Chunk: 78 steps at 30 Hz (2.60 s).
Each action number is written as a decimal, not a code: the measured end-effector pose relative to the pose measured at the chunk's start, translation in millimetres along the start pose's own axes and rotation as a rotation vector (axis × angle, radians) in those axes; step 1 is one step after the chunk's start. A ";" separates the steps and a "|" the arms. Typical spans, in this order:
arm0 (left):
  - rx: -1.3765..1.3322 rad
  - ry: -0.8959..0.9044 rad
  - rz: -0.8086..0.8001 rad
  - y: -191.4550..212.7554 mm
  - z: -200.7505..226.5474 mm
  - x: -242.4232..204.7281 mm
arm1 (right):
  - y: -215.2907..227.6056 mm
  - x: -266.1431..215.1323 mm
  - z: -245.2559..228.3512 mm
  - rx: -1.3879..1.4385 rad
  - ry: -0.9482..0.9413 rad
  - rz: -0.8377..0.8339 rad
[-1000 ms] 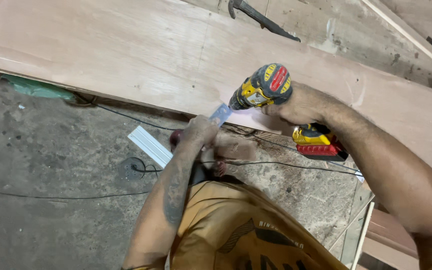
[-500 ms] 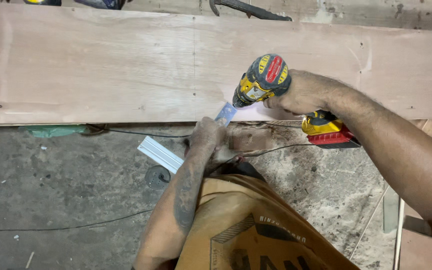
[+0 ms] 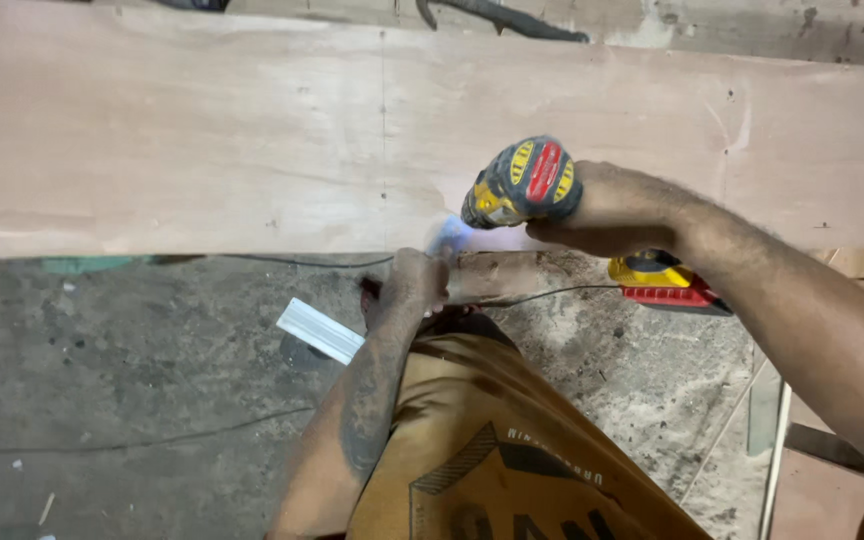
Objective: The person drills a series of holes into a large wooden plank using a power drill, using a square and a metal bracket to mark or guide the positions.
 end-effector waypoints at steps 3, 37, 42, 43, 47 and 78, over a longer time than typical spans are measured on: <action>-0.061 0.020 -0.005 8.0 5.3 -29.1 | -0.3 16.6 1.2 -0.030 0.024 0.025; 0.035 -0.439 0.441 -23.6 -25.3 40.3 | 0.0 19.8 20.0 0.153 0.024 0.046; -0.029 -0.481 0.393 -21.9 -19.5 31.3 | 0.3 18.7 15.0 0.140 0.009 0.054; -0.032 -0.481 0.393 -23.1 -20.7 34.3 | 0.3 18.5 13.9 0.138 0.010 0.054; -0.001 -0.465 0.372 -29.0 -26.3 47.2 | -0.9 18.3 10.1 0.125 0.004 0.055; 0.079 -0.564 0.266 -16.9 -24.0 43.3 | -3.0 7.8 11.4 0.253 -0.007 0.060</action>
Point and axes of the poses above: each hand's wrist, its own x-axis towards the middle knuckle, its own y-axis out of the back of the hand, z = x × y, the point moved 3 cm from there along x, towards the middle knuckle, and after that the axes turned 11 degrees about x, right-handed, at the moved point
